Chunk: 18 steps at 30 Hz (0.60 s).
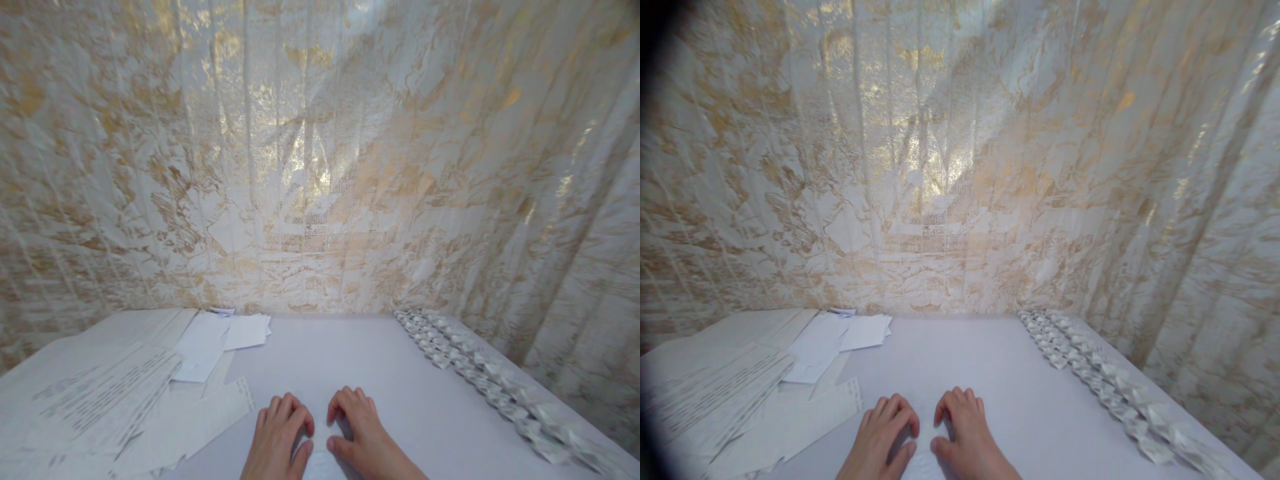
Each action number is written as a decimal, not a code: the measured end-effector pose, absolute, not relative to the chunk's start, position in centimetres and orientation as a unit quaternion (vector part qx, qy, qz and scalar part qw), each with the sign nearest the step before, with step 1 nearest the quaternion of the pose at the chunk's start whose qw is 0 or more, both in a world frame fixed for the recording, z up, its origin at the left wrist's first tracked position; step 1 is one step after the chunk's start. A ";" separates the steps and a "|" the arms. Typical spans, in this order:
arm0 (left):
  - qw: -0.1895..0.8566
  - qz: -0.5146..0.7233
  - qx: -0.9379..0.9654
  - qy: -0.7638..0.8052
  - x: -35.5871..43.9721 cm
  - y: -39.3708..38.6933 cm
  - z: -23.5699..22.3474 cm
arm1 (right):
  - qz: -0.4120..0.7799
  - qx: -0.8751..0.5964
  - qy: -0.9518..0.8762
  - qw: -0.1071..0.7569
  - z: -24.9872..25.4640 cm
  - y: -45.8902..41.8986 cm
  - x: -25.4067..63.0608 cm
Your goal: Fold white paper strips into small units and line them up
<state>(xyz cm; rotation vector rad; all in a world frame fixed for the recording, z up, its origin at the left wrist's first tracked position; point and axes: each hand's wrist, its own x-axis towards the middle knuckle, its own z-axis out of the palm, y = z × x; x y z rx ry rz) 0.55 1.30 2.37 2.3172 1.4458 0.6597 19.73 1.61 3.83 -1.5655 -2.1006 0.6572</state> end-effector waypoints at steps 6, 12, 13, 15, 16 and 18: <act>0.165 0.243 0.814 0.501 -0.1 1.7 1.3 | 0.303 -0.518 -0.769 0.219 4.1 2.5 21.6; 0.110 0.234 0.882 0.393 -0.2 1.6 1.6 | 0.309 -0.481 -0.779 0.259 3.3 2.1 21.9; 0.098 0.219 0.891 0.386 -0.2 1.6 1.8 | 0.302 -0.478 -0.781 0.264 3.2 2.0 21.8; 0.073 0.193 0.899 0.386 -0.1 1.7 2.2 | 0.294 -0.473 -0.786 0.269 3.2 1.8 21.5; 0.059 0.185 0.901 0.387 0.0 1.7 2.2 | 0.290 -0.472 -0.788 0.268 3.2 1.7 21.3; 0.031 0.182 0.904 0.384 0.1 1.7 2.0 | 0.281 -0.469 -0.794 0.264 3.2 1.6 20.9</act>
